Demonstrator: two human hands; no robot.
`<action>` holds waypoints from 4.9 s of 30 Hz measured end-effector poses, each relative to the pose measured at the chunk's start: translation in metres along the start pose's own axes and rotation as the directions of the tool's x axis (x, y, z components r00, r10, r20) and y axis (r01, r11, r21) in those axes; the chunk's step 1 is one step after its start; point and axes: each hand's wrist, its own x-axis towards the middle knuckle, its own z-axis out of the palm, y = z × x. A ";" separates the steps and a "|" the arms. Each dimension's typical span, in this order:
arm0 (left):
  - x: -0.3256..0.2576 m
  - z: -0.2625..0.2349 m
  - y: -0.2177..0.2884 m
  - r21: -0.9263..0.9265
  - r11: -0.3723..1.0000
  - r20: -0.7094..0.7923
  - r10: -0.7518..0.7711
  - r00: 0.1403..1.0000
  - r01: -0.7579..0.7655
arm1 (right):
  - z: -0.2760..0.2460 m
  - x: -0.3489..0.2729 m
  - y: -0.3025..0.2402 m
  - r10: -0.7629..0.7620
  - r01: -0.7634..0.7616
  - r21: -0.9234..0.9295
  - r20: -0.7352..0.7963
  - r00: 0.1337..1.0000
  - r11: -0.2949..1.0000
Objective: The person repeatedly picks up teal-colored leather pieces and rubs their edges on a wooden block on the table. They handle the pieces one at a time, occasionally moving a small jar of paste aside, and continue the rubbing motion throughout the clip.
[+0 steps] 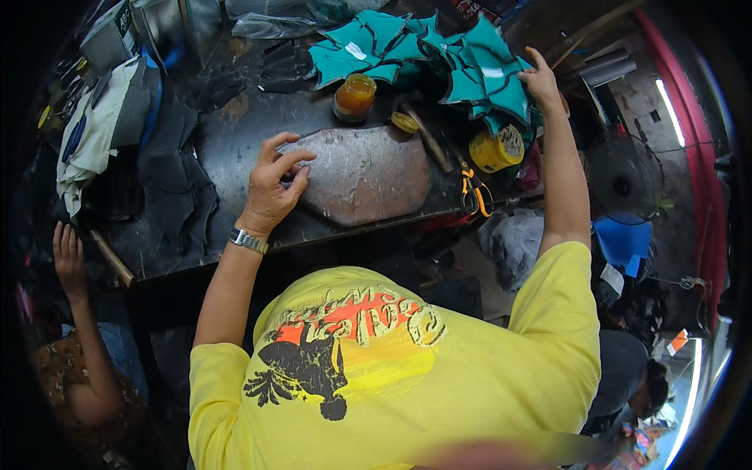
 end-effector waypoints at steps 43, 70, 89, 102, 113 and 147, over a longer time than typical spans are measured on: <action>0.004 -0.003 0.002 0.033 0.999 0.035 0.011 0.999 -0.012 | 0.175 -0.201 -0.131 -0.656 0.665 -0.248 0.130 0.743 0.704; 0.005 -0.171 -0.040 0.596 0.590 -0.440 -0.328 0.836 0.545 | 0.204 -0.281 -0.119 -0.338 0.159 0.647 0.161 0.927 0.746; -0.006 -0.127 0.027 -0.277 0.942 -0.185 -0.246 0.952 0.189 | 0.205 -0.275 -0.116 -0.282 0.226 0.717 -0.042 0.958 0.659; -0.026 -0.037 0.004 -0.128 0.811 0.550 -0.421 0.721 0.571 | 0.210 -0.270 -0.123 -0.464 0.446 0.130 0.281 0.840 0.885; -0.028 -0.037 0.009 -0.093 0.803 0.535 -0.458 0.710 0.588 | 0.203 -0.275 -0.130 -0.411 0.473 -0.036 0.441 0.798 0.880; -0.005 0.000 -0.003 0.212 0.962 -0.142 -0.145 0.979 0.173 | 0.183 -0.164 -0.135 -0.689 0.692 -0.251 0.113 0.716 0.677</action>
